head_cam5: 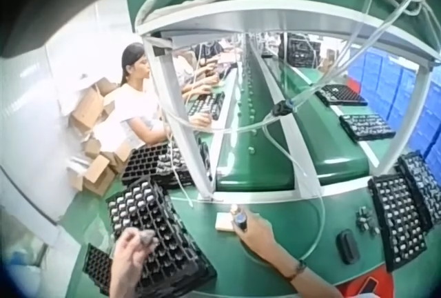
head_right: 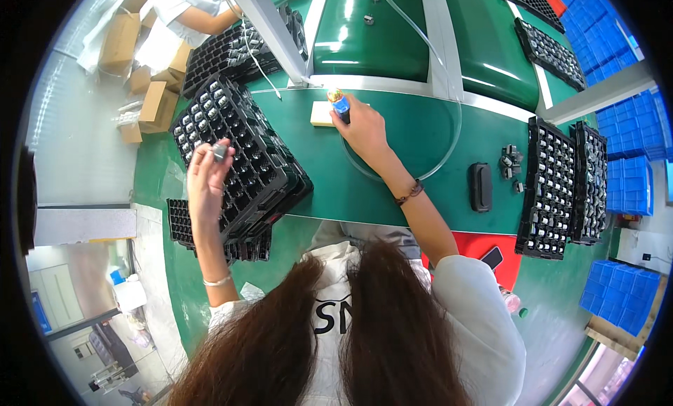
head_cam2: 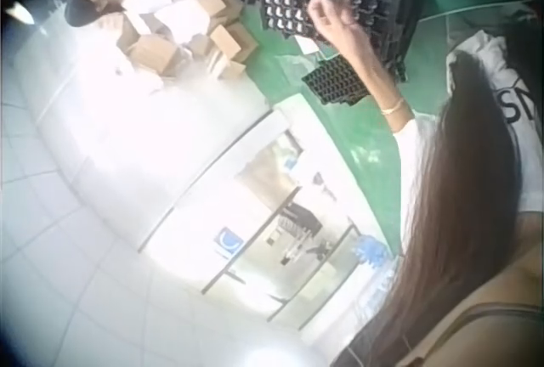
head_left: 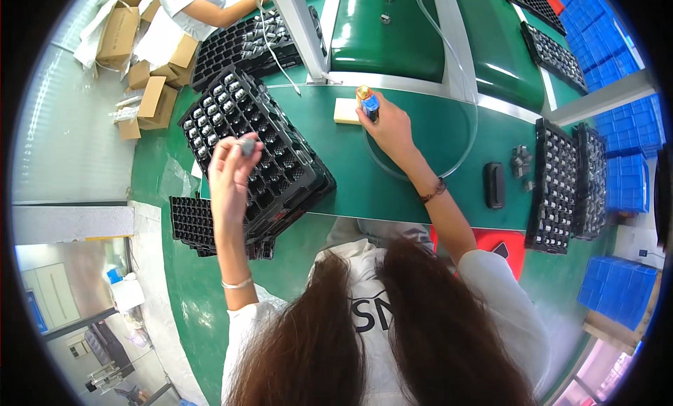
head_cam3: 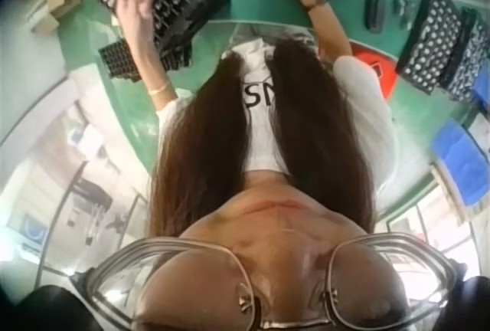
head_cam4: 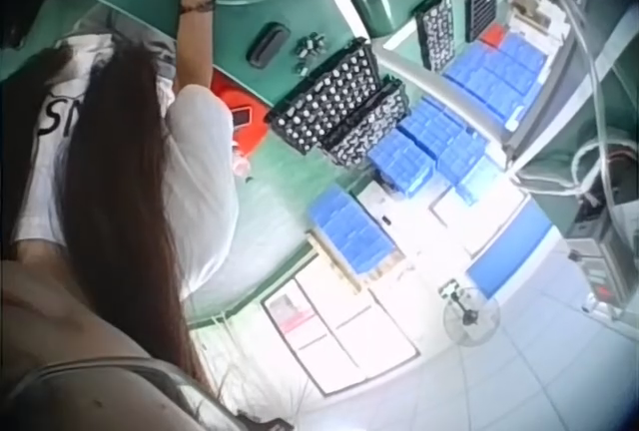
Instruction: The person assembles small electronic parts by hand, placing electronic components into plastic housings.
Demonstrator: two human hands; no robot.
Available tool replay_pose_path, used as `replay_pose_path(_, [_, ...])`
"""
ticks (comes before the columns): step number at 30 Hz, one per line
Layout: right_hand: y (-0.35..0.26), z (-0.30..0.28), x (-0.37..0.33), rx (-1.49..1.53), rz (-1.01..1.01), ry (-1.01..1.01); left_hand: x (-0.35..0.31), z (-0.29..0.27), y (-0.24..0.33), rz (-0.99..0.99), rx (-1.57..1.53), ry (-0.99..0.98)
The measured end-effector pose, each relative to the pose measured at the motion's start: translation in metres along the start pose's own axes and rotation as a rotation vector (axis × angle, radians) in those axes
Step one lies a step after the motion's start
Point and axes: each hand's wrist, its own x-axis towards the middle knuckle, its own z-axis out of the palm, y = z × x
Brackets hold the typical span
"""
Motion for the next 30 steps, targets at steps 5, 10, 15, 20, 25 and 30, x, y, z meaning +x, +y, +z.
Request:
replay_pose_path(5, [-0.009,-0.007,-0.002,0.018,0.015,0.051,-0.033,0.045,-0.024,-0.166,-0.179,-0.096])
replay_pose_path(10, [-0.001,0.001,-0.004,0.000,0.028,0.024,-0.049,0.063,-0.045,-0.283,-0.265,-0.155])
replay_pose_path(15, [-0.004,-0.001,-0.004,0.032,0.021,0.023,-0.058,0.073,-0.056,-0.347,-0.302,-0.168])
replay_pose_path(20, [-0.001,-0.003,0.005,0.040,-0.056,0.105,-0.060,0.081,-0.071,-0.356,-0.313,-0.199])
replay_pose_path(25, [0.032,0.010,0.046,0.190,0.078,-0.064,-0.058,0.090,-0.076,-0.408,-0.352,-0.244])
replay_pose_path(30, [0.101,0.024,0.145,0.041,0.065,0.169,-0.051,0.095,-0.080,-0.428,-0.367,-0.260])
